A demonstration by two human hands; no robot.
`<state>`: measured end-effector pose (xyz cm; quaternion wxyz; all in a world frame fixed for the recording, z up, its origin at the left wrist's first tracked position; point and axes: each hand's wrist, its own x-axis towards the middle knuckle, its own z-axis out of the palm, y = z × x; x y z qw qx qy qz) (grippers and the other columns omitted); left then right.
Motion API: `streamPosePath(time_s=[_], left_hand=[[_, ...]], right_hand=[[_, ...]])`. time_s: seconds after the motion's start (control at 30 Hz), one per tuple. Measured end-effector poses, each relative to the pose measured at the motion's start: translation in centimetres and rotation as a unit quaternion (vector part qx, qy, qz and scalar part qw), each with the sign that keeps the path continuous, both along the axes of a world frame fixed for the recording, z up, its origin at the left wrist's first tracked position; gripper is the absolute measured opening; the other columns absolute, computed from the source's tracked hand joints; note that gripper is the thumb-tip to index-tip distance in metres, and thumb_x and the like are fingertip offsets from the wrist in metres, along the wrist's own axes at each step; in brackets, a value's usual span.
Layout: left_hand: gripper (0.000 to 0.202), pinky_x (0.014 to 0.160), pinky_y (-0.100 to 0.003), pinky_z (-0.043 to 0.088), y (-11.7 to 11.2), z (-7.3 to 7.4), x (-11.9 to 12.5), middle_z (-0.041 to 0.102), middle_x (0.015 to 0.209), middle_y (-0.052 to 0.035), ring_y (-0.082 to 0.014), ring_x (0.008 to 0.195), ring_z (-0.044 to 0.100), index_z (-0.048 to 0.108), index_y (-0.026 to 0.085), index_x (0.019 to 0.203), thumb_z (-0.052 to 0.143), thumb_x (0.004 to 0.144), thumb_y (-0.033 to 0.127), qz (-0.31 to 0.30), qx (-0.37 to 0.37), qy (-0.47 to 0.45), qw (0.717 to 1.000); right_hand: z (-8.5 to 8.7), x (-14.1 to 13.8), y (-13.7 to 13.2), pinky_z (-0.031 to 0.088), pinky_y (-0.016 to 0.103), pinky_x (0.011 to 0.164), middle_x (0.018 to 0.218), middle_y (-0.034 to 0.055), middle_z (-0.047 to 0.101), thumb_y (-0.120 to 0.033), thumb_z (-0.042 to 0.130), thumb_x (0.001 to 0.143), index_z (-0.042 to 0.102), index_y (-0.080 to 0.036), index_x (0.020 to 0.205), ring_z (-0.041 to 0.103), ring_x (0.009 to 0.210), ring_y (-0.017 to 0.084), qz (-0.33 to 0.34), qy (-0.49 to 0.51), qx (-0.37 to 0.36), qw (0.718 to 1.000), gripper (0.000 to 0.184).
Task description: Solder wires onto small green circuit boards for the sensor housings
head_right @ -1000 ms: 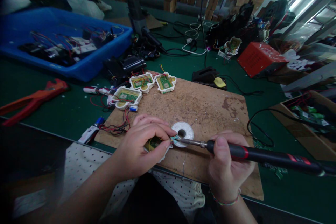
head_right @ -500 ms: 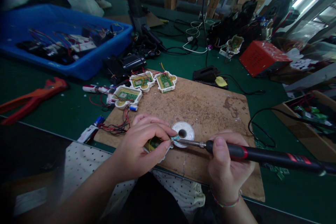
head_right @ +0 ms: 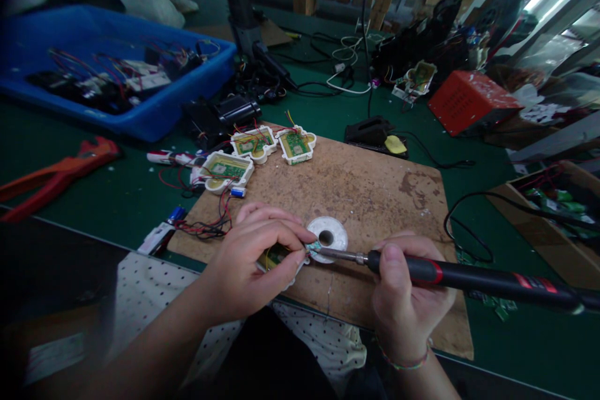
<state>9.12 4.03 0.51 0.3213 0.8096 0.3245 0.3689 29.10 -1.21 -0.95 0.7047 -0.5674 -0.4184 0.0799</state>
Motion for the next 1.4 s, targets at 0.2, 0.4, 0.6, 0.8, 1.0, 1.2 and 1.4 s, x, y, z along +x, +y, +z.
streamPosePath(time_s=[0.2,0.4,0.6,0.8,1.0,1.2,1.4], left_hand=[[0.014,0.105,-0.043,0.035,-0.01,0.05,-0.08,0.080,0.105,0.0099,-0.0172,0.108,0.070,0.062,0.024,0.087,0.068,0.089,0.011,0.001,0.000,0.004,1.000],[0.014,0.104,-0.042,0.035,0.08,0.18,0.10,0.080,0.104,0.0093,-0.0168,0.107,0.070,0.063,0.024,0.087,0.068,0.089,0.011,0.001,0.001,-0.002,1.000],[0.013,0.104,-0.042,0.035,0.05,0.02,0.00,0.080,0.104,0.0088,-0.0171,0.107,0.070,0.064,0.024,0.087,0.068,0.089,0.012,0.001,0.002,-0.007,1.000],[0.013,0.104,-0.042,0.035,-0.02,-0.09,-0.05,0.080,0.105,0.0099,-0.0163,0.108,0.070,0.064,0.023,0.088,0.068,0.089,0.011,0.001,0.004,-0.006,1.000],[0.014,0.104,-0.041,0.035,0.02,-0.02,-0.09,0.080,0.105,0.0097,-0.0160,0.107,0.070,0.063,0.023,0.087,0.069,0.088,0.011,-0.003,0.004,-0.008,1.000],[0.014,0.105,-0.042,0.034,0.09,-0.07,-0.01,0.080,0.105,0.0098,-0.0164,0.107,0.070,0.064,0.023,0.088,0.069,0.088,0.010,-0.001,-0.001,-0.004,1.000],[0.014,0.104,-0.041,0.034,0.03,-0.05,-0.11,0.080,0.105,0.0099,-0.0162,0.108,0.070,0.064,0.024,0.088,0.068,0.088,0.010,-0.002,0.003,-0.004,1.000]], right_hand=[[0.25,-0.11,-0.13,0.036,0.029,0.052,0.062,-0.0030,0.054,-0.029,0.068,0.083,0.059,-0.021,0.066,0.050,0.055,0.013,0.000,0.005,-0.008,1.000,0.021],[0.30,-0.09,-0.24,0.035,0.029,0.051,0.063,-0.0027,0.056,-0.028,0.069,0.085,0.062,-0.020,0.067,0.051,0.056,0.012,0.012,0.006,-0.007,1.000,0.020],[-0.02,-0.03,0.02,0.035,0.028,0.050,0.062,-0.0032,0.055,-0.025,0.069,0.082,0.062,-0.020,0.066,0.050,0.055,0.012,0.011,0.014,0.013,1.000,0.019],[0.06,-0.14,0.10,0.036,0.028,0.051,0.061,-0.0026,0.053,-0.029,0.068,0.081,0.060,-0.021,0.064,0.050,0.057,0.012,-0.013,0.010,0.009,1.000,0.021],[0.02,0.09,0.41,0.034,0.029,0.053,0.062,-0.0024,0.051,-0.026,0.064,0.079,0.059,-0.022,0.066,0.050,0.058,0.013,-0.039,0.050,0.042,0.997,0.014],[0.21,-0.17,0.39,0.033,0.030,0.051,0.065,-0.0012,0.049,-0.033,0.061,0.084,0.058,-0.023,0.069,0.047,0.056,0.014,-0.076,0.025,0.039,0.996,0.019],[0.20,-0.20,0.13,0.029,0.028,0.043,0.064,-0.0036,0.051,-0.050,0.060,0.096,0.063,-0.022,0.081,0.043,0.044,0.010,-0.079,-0.017,0.005,0.997,0.032]])
